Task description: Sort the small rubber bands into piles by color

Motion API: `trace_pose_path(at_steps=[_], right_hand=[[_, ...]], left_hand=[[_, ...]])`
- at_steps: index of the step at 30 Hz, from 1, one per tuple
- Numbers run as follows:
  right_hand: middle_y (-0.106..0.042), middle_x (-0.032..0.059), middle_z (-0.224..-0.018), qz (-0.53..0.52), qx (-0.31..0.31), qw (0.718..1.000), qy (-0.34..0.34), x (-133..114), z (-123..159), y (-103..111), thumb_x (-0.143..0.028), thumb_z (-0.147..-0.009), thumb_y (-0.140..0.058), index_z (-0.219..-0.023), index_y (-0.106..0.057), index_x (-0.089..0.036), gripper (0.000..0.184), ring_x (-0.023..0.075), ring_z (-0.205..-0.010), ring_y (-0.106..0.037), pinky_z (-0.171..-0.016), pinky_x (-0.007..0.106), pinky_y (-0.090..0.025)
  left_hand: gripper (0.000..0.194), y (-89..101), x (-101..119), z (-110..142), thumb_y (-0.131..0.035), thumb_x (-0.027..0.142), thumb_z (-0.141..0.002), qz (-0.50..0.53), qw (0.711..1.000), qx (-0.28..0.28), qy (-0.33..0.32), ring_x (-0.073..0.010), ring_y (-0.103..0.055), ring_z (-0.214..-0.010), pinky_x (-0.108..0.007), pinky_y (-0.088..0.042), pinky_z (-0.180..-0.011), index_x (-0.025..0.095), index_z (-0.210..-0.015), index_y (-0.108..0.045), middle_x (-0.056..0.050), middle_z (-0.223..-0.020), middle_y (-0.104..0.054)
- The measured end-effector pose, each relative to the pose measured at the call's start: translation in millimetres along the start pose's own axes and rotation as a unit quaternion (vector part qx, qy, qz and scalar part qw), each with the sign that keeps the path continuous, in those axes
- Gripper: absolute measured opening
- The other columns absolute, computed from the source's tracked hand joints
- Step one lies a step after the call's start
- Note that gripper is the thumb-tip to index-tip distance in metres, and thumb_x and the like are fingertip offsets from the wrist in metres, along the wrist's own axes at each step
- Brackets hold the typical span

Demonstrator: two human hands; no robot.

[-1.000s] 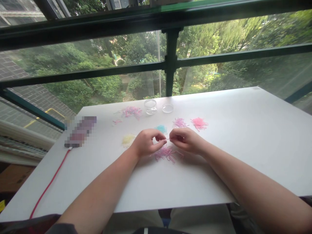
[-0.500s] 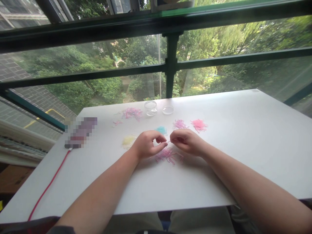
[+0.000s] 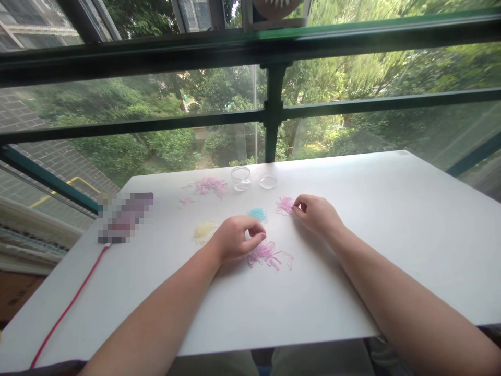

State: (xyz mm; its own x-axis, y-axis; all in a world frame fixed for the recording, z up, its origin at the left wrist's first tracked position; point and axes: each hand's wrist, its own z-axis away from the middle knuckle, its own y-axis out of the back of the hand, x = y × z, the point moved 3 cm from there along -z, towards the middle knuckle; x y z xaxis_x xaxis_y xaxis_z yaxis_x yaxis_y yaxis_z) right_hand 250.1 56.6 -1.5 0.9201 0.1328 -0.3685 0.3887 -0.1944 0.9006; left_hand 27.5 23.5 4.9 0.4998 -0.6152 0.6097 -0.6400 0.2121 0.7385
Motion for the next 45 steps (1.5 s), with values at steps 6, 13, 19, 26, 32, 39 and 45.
trace_pose_path(at_steps=[6,13,19,26,32,39,45], right_hand=[[-0.066,0.0028,-0.074,0.007,-0.009,1.0,0.006,3,-1,4,-0.02,-0.074,-0.049,-0.081,-0.065,-0.02,0.017,0.0154,-0.064,-0.054,-0.059,0.025,-0.036],[-0.065,0.0038,-0.071,-0.087,0.024,0.995,0.035,-2,3,12,-0.017,-0.075,-0.048,-0.084,-0.066,-0.017,0.02,0.0144,-0.062,-0.054,-0.06,0.025,-0.039],[-0.06,-0.0006,-0.063,-0.139,-0.203,0.948,0.202,-35,26,-3,-0.022,-0.077,-0.053,-0.087,-0.067,-0.018,0.017,0.0101,-0.055,-0.049,-0.055,0.022,-0.037],[-0.062,-0.0015,-0.067,-0.117,-0.259,0.931,0.229,-44,32,-4,-0.018,-0.072,-0.06,-0.091,-0.069,-0.019,0.021,0.009,-0.056,-0.05,-0.056,0.021,-0.037],[-0.065,-0.0004,-0.068,-0.111,-0.251,0.932,0.235,-45,32,-6,-0.016,-0.072,-0.057,-0.08,-0.068,-0.019,0.014,0.0102,-0.059,-0.053,-0.057,0.021,-0.037],[-0.063,-0.0004,-0.068,-0.108,-0.242,0.936,0.23,-44,32,-7,-0.014,-0.07,-0.054,-0.075,-0.062,-0.018,0.01,0.0099,-0.058,-0.05,-0.056,0.021,-0.036],[-0.058,-0.0009,-0.066,-0.122,-0.24,0.936,0.229,-44,33,-5,-0.013,-0.068,-0.051,-0.072,-0.056,-0.018,0.008,0.0095,-0.056,-0.046,-0.054,0.021,-0.033]], left_hand=[[0.01,3.0,0,0,-0.056,0.022,-0.079,-0.031,0.999,-0.021,0.014,-0.0104,-0.058,-0.069,-0.022,-0.044,-0.067,0.018,-0.078,-0.065,0.001,-0.075,-0.066],[0.016,8.2,-4,-1,-0.054,0.02,-0.078,-0.116,0.99,-0.081,0.025,-0.015,-0.058,-0.079,-0.025,-0.046,-0.072,0.019,-0.088,-0.067,-0.003,-0.084,-0.064],[0.021,7.3,-4,2,-0.057,0.02,-0.074,-0.093,0.987,-0.132,-0.002,-0.0137,-0.057,-0.078,-0.024,-0.045,-0.073,0.022,-0.093,-0.067,-0.002,-0.09,-0.061],[0.015,2.4,-3,0,-0.058,0.028,-0.076,-0.1,0.986,-0.136,-0.001,-0.0135,-0.055,-0.074,-0.024,-0.043,-0.07,0.021,-0.086,-0.067,-0.002,-0.084,-0.061],[0.011,0.4,-5,-1,-0.056,0.026,-0.077,-0.099,0.984,-0.145,0.01,-0.0132,-0.053,-0.072,-0.023,-0.041,-0.065,0.019,-0.079,-0.064,-0.001,-0.08,-0.061],[0.007,3.5,0,0,-0.056,0.024,-0.073,-0.098,0.984,-0.143,0.028,-0.0125,-0.05,-0.067,-0.023,-0.038,-0.061,0.018,-0.075,-0.06,-0.001,-0.076,-0.059],[0.005,4.0,1,2,-0.056,0.019,-0.07,-0.08,0.985,-0.152,0.012,-0.0127,-0.05,-0.066,-0.023,-0.039,-0.06,0.018,-0.072,-0.061,-0.001,-0.073,-0.059]])
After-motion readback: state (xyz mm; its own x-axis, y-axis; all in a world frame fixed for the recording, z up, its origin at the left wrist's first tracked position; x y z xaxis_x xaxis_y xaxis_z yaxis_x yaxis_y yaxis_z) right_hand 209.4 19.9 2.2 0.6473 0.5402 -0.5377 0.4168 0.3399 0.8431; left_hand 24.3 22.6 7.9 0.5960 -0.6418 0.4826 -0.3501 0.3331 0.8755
